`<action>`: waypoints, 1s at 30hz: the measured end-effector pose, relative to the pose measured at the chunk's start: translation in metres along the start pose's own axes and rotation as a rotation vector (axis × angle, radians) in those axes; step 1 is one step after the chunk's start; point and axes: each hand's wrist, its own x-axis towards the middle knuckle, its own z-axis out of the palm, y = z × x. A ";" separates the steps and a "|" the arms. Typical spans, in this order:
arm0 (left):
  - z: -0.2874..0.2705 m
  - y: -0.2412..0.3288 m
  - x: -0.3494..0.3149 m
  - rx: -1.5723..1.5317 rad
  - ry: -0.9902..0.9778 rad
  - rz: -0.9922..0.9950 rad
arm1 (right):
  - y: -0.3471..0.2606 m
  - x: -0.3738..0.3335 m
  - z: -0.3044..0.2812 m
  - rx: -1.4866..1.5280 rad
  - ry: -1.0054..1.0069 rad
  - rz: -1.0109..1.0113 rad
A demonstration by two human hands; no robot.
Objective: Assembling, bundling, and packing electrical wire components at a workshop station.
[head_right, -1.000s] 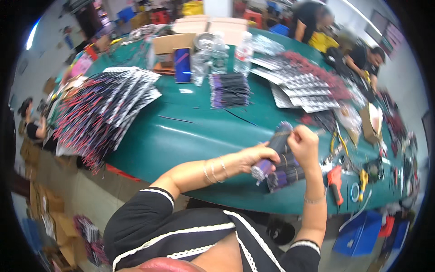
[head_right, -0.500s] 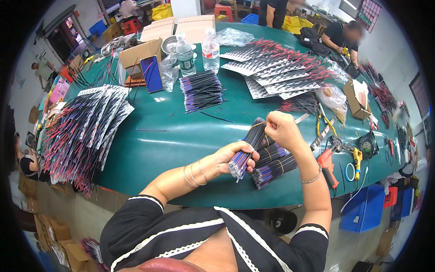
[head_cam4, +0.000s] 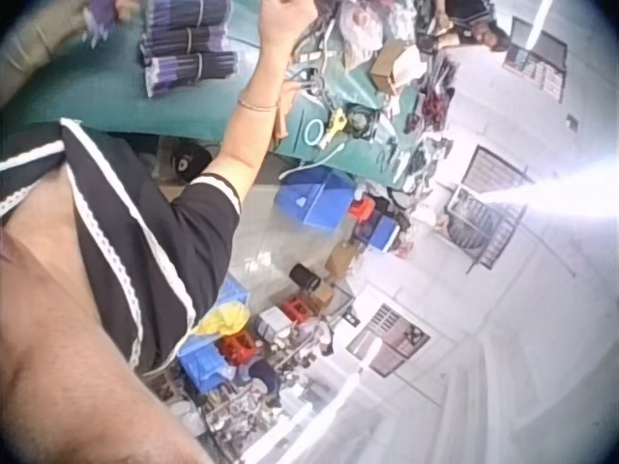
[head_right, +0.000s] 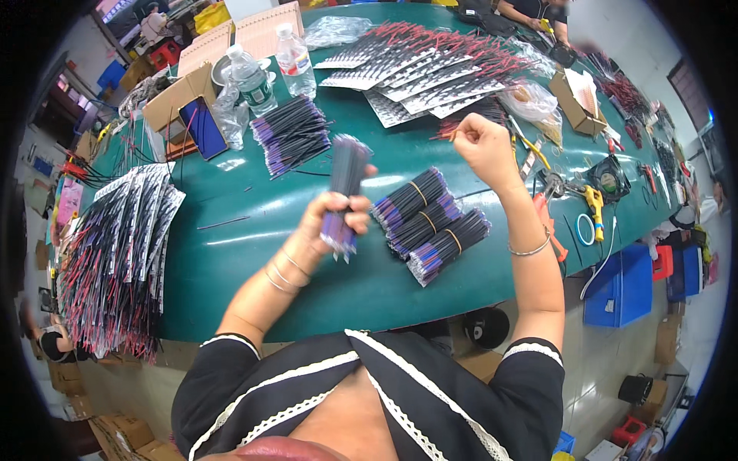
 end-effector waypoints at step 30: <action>0.018 0.013 0.140 2.545 0.095 0.525 | 0.029 -0.169 -0.124 0.642 0.612 0.266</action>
